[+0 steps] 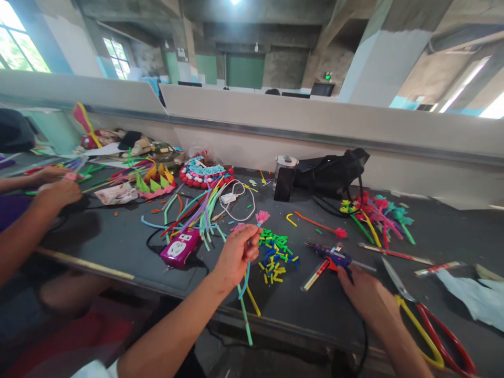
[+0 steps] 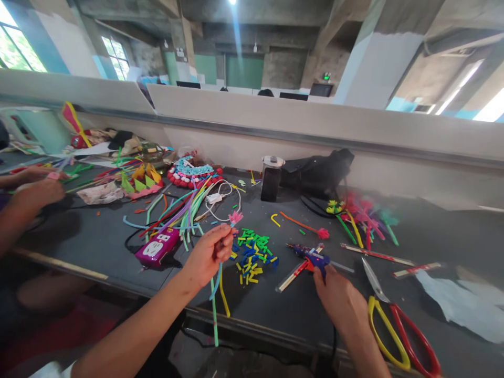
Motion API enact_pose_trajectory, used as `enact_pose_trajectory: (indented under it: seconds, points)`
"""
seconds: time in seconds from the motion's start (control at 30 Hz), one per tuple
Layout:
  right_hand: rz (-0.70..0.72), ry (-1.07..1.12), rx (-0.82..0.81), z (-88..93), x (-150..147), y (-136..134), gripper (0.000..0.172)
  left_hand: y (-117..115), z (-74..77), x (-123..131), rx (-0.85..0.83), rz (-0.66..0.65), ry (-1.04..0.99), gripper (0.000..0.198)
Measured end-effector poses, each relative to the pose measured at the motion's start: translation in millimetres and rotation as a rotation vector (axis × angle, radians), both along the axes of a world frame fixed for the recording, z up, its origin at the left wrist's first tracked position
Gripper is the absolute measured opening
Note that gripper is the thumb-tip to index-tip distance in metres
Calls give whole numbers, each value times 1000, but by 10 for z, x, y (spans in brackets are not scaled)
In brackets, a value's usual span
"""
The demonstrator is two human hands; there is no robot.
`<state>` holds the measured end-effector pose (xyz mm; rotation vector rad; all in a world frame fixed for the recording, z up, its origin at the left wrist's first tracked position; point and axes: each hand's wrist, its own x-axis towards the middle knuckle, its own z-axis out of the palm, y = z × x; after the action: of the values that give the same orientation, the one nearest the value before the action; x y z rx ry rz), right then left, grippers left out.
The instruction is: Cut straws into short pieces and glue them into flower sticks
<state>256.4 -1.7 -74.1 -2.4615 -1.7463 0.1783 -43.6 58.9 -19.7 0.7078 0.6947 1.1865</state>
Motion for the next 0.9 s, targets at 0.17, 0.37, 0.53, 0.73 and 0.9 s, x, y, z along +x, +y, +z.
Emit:
enact_pose_trajectory:
  seconds: [0.17, 0.37, 0.53, 0.73, 0.9]
  points:
    - [-92, -34, 31, 281, -169, -86, 49, 63, 43, -171, 49, 124, -31, 18]
    - [382, 424, 311, 408, -798, 275, 23, 78, 44, -262, 52, 137, -45, 20]
    - [581, 311, 280, 358, -1460, 854, 24, 77, 7, -248, 42, 151, -63, 21]
    - [648, 178, 164, 204, -1811, 1368, 21, 78, -28, -228, 12, 119, -88, 20]
    - [637, 189, 158, 107, -1818, 1349, 12, 46, -12, -199, -6, 106, -83, 21]
